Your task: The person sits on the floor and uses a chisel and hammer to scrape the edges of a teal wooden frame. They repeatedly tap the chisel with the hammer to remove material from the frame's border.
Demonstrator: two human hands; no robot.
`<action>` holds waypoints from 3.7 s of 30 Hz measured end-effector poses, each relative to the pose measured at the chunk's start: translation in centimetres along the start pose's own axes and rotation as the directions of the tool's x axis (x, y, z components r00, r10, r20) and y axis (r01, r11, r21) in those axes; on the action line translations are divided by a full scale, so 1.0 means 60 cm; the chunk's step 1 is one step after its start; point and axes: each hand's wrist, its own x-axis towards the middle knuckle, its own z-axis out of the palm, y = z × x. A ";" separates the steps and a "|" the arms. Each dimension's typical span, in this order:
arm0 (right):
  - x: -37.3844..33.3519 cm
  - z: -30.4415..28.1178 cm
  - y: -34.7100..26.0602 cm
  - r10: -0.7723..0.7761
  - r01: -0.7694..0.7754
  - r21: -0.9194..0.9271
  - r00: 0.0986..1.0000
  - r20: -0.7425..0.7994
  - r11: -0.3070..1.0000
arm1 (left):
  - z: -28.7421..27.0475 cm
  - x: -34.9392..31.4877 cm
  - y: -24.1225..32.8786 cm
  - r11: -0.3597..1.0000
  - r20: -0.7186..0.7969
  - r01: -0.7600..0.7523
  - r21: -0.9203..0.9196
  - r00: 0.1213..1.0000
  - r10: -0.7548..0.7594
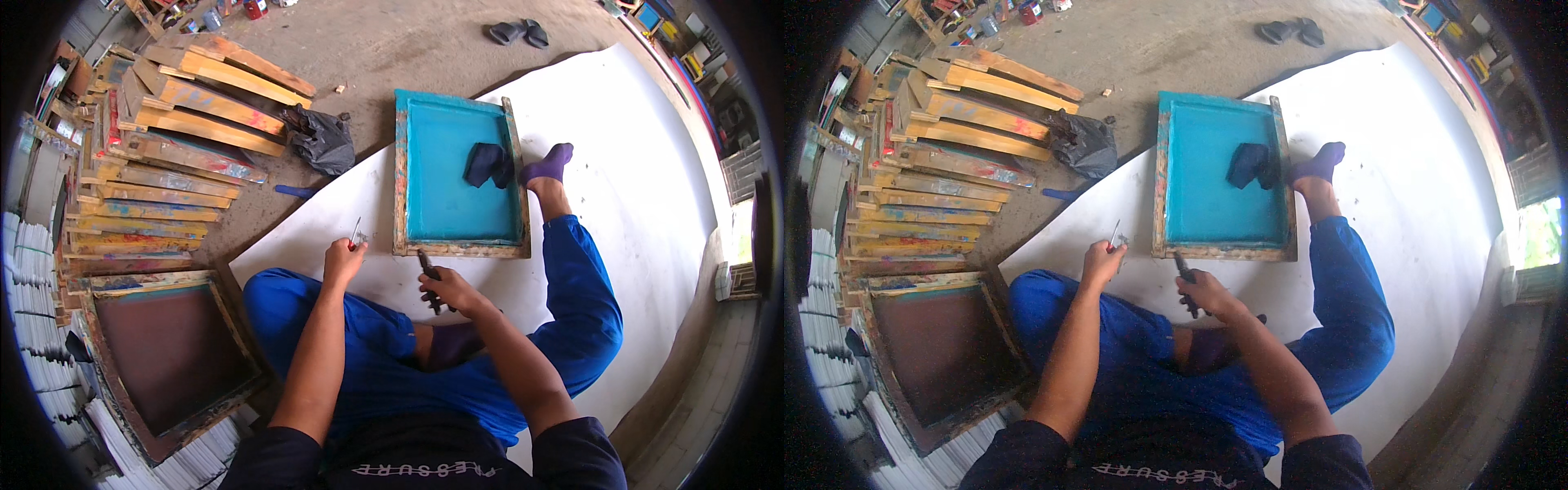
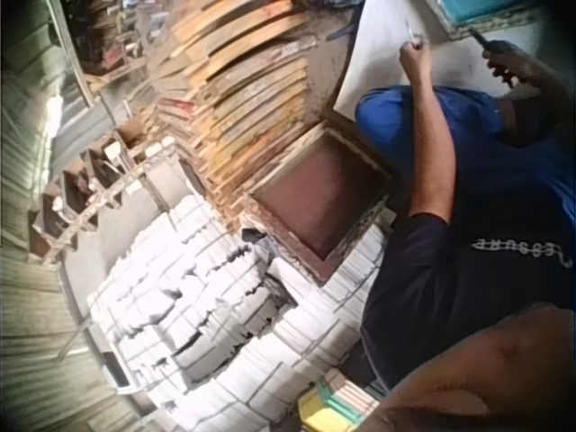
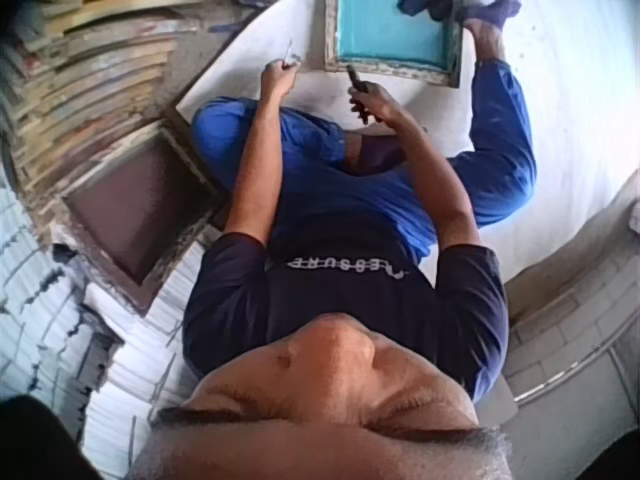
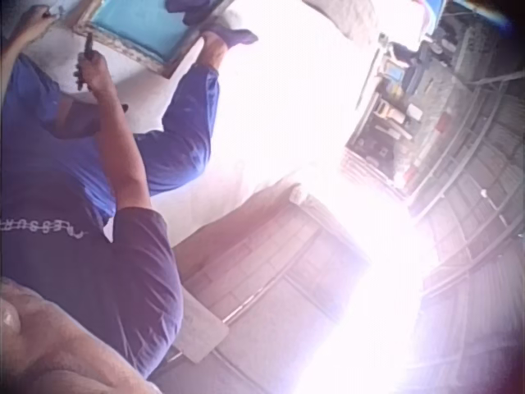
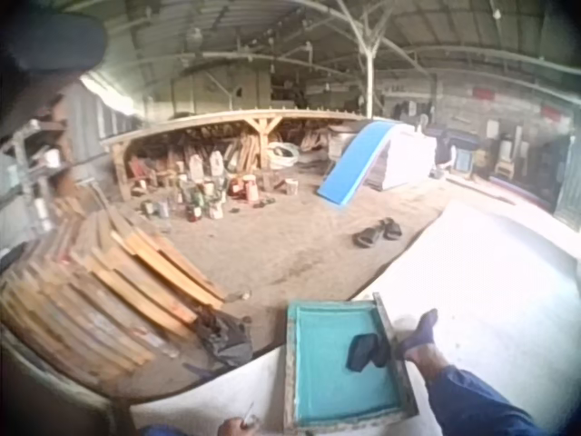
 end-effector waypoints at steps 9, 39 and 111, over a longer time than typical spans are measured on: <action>-0.025 -0.111 0.045 0.016 -0.048 -0.170 0.982 -0.190 0.984 | 0.040 -0.020 0.041 0.991 0.110 -0.132 0.013 0.985 0.130; -0.016 -0.061 -0.017 -0.115 -0.249 -0.692 0.894 -0.433 0.677 | 0.066 -0.024 0.042 0.980 0.207 -0.191 0.061 0.963 0.175; -0.016 -0.068 -0.061 -0.003 -0.268 -0.752 0.941 -0.337 0.602 | 0.063 -0.027 0.026 0.959 0.079 -0.254 -0.129 0.961 0.265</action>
